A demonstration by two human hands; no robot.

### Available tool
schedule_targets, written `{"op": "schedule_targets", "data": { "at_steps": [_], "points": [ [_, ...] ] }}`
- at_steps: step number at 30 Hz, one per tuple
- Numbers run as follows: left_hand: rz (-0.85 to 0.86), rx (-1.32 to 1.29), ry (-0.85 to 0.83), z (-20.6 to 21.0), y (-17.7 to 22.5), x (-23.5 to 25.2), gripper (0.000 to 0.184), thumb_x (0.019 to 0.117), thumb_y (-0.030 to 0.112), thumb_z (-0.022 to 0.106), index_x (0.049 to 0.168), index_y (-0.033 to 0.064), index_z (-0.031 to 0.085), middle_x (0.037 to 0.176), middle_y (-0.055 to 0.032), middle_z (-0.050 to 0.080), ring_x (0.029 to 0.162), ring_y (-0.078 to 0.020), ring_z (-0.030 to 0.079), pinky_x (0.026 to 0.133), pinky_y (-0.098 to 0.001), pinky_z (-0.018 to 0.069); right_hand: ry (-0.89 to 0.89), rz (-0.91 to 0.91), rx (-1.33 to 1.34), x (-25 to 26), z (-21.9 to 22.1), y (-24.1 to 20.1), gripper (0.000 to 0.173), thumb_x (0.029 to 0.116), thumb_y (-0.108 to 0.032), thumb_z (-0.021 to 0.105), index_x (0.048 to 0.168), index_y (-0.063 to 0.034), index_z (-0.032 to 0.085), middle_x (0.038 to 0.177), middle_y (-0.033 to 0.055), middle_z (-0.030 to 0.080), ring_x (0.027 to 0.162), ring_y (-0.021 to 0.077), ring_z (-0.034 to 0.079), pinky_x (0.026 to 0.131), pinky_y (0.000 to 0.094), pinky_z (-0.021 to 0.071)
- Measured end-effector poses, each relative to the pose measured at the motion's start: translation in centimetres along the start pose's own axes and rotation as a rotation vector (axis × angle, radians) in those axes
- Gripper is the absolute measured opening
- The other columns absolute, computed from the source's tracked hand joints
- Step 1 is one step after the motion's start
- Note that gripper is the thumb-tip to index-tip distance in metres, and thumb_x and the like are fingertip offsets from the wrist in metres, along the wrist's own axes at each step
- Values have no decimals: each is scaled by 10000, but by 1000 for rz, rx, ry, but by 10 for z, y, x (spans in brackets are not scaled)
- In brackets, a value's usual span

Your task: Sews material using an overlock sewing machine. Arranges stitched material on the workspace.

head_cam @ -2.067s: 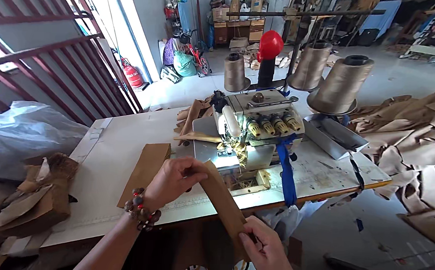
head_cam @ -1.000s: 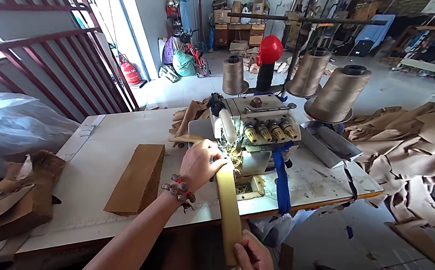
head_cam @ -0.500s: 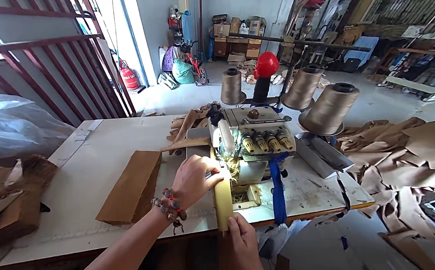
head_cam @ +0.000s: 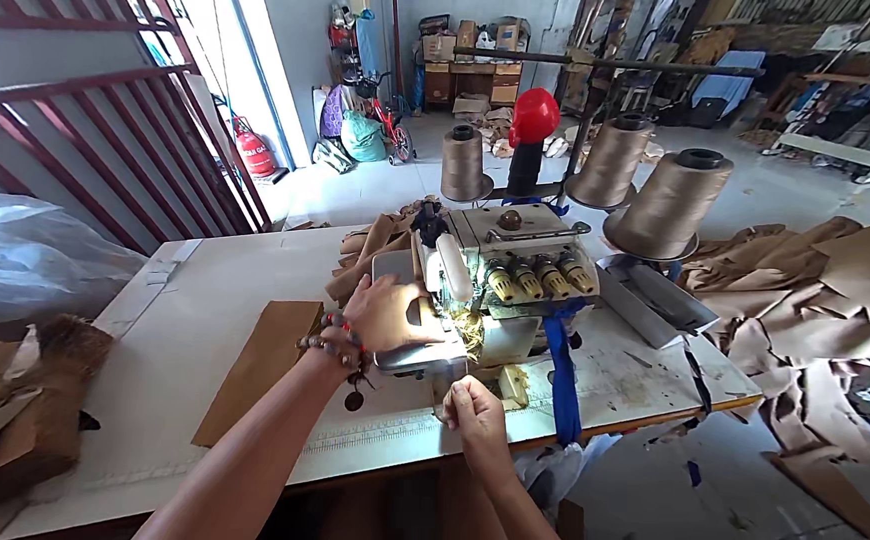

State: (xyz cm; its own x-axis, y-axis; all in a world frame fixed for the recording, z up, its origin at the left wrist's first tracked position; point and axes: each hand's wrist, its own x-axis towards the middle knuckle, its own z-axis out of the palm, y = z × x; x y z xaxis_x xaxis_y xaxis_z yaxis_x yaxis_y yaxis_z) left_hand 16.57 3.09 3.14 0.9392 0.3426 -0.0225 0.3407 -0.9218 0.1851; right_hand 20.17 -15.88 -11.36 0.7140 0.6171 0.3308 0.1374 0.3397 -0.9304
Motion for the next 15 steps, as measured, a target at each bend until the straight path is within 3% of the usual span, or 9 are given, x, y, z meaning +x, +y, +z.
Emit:
{"op": "schedule_targets", "data": {
  "at_steps": [4, 6, 8, 11, 13, 15],
  "points": [
    [-50, 14, 15, 3, -14, 25, 764, 815, 690, 734, 1376, 182, 632, 1373, -106, 646, 1424, -337, 463, 1185, -601, 276, 83, -224, -238, 2, -11, -1, 134, 974, -94, 574, 865, -41, 630, 677, -31, 593, 570, -17, 555, 541, 143, 485],
    [-41, -70, 59, 6, -20, 23, 772, 853, 627, 742, 1467, 194, 564, 1492, -89, 567, 1479, -334, 396, 1209, -602, 233, 171, -357, -437, 12, -21, -2, 99, 921, -92, 625, 948, -3, 660, 831, 46, 643, 658, 28, 593, 603, 167, 523],
    [31, -204, 210, 22, -36, 12, 696, 916, 543, 712, 1479, 165, 553, 1571, -88, 481, 1494, -326, 376, 1215, -590, 269, 173, -427, -589, 25, -32, -4, 300, 885, -39, 609, 1170, 50, 635, 1081, 146, 666, 725, 87, 602, 649, 215, 530],
    [10, -295, 407, 30, -61, -21, 465, 1015, 326, 648, 1386, 50, 602, 1475, -178, 544, 1361, -354, 530, 1100, -580, 443, 69, -447, -761, 40, -35, 1, 524, 876, -5, 590, 1395, 57, 543, 1330, 191, 636, 814, 154, 681, 741, 289, 579],
    [-132, -297, 409, 26, -83, -39, 394, 1025, 251, 648, 1341, 17, 613, 1380, -211, 601, 1232, -377, 621, 1025, -573, 510, -33, -458, -854, 44, -34, 4, 548, 886, 5, 570, 1433, 23, 544, 1409, 155, 618, 1086, 223, 709, 939, 365, 573],
    [-288, -289, 391, 18, -102, -54, 380, 1026, 213, 648, 1340, 5, 594, 1347, -244, 610, 1166, -416, 649, 987, -598, 522, -58, -497, -877, 44, -33, 9, 512, 869, 12, 567, 1379, 21, 601, 1379, 153, 643, 1196, 277, 676, 1017, 409, 547]
  ]
}}
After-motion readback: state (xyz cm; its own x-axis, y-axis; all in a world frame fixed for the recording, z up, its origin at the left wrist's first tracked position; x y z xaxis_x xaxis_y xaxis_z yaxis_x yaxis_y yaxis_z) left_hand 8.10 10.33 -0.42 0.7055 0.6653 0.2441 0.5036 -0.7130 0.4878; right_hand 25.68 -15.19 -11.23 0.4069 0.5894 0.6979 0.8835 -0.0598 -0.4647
